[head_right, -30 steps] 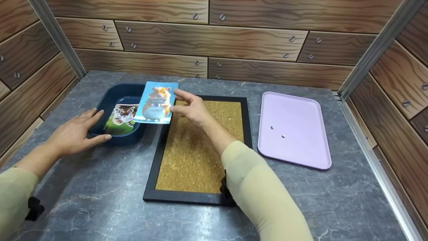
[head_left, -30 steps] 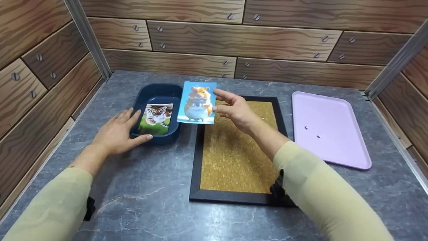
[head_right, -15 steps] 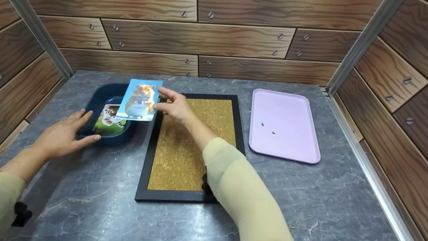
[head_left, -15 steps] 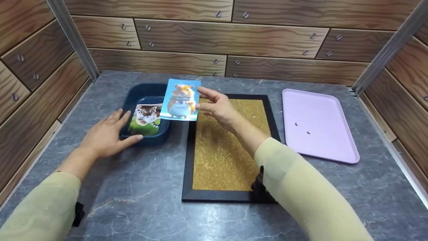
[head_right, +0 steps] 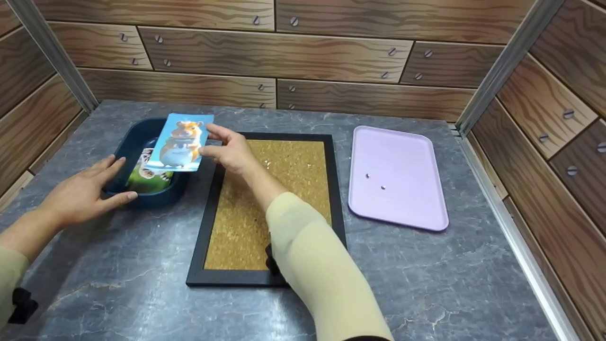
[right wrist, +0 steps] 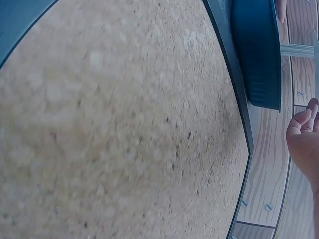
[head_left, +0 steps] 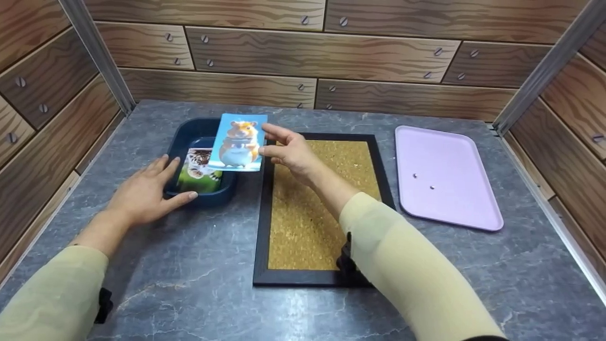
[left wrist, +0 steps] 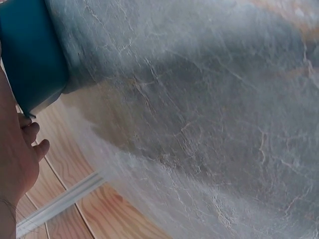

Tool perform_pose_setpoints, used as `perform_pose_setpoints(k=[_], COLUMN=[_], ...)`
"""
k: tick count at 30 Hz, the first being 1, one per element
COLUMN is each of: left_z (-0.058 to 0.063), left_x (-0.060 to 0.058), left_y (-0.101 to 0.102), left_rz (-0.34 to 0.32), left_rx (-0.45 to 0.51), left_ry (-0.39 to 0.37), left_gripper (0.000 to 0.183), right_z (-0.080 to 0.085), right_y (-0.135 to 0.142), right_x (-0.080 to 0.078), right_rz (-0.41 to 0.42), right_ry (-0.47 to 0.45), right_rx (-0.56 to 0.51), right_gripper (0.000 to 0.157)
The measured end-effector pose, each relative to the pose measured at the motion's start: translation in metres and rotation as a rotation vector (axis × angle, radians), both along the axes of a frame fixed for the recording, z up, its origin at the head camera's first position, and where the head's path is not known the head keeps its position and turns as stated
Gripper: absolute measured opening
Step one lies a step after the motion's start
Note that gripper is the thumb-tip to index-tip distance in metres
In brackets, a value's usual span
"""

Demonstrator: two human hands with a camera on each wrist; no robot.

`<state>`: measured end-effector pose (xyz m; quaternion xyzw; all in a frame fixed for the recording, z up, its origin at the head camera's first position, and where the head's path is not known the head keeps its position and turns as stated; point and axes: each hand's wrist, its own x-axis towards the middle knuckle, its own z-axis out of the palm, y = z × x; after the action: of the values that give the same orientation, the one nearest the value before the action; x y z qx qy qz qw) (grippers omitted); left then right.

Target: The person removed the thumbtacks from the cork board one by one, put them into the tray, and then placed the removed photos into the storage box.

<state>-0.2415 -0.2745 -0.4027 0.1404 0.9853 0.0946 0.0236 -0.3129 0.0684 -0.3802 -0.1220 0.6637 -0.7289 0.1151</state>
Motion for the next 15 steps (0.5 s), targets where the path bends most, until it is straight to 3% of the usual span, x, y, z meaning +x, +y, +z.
perform_pose_setpoints(k=[15], left_z=[0.002], left_x=[0.001], left_y=[0.001], left_rz=[0.010], left_rx=[0.004], left_ry=[-0.019], left_gripper=[0.111], right_z=[-0.012], right_y=[-0.022], right_x=[-0.003], right_rz=[0.029], right_ry=[-0.009], right_rx=[0.022], right_gripper=[0.065])
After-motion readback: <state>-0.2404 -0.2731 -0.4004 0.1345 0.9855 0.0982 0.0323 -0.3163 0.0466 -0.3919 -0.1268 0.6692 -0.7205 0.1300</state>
